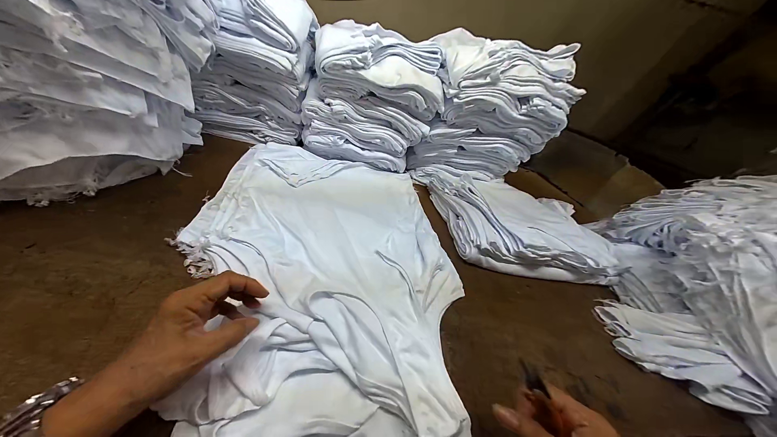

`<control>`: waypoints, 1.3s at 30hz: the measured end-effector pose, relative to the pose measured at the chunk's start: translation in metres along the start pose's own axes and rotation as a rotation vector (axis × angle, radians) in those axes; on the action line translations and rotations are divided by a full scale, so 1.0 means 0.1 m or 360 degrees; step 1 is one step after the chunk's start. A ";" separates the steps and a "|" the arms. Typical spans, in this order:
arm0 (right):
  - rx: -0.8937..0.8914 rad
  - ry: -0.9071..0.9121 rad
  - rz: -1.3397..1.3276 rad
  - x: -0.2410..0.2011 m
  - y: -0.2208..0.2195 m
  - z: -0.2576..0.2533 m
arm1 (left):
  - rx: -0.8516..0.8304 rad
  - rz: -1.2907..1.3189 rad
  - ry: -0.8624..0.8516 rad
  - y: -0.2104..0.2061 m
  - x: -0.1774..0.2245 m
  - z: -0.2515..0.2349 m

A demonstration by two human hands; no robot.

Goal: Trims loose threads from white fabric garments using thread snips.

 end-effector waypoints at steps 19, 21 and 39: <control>0.0147 0.0330 0.0113 -0.63 -0.56 -0.97 | -0.0451 -0.1107 -0.0644 -0.57 0.25 -0.86; 0.0257 0.0436 0.0100 -0.81 -0.55 -1.03 | -0.0341 -0.0926 -0.0563 -0.52 0.29 -0.98; -0.1008 0.0444 0.0120 -0.62 -0.19 -0.55 | -0.0776 -0.0719 -0.0697 0.55 0.52 -0.28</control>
Point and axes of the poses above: each hand's wrist, its own z-axis away from the middle knuckle, its own y-axis out of the back of the hand, x = y × z, the point moved 1 cm from there along -z, towards the middle knuckle, and after that the axes turned 10 degrees about -z, right-handed, at the moved point
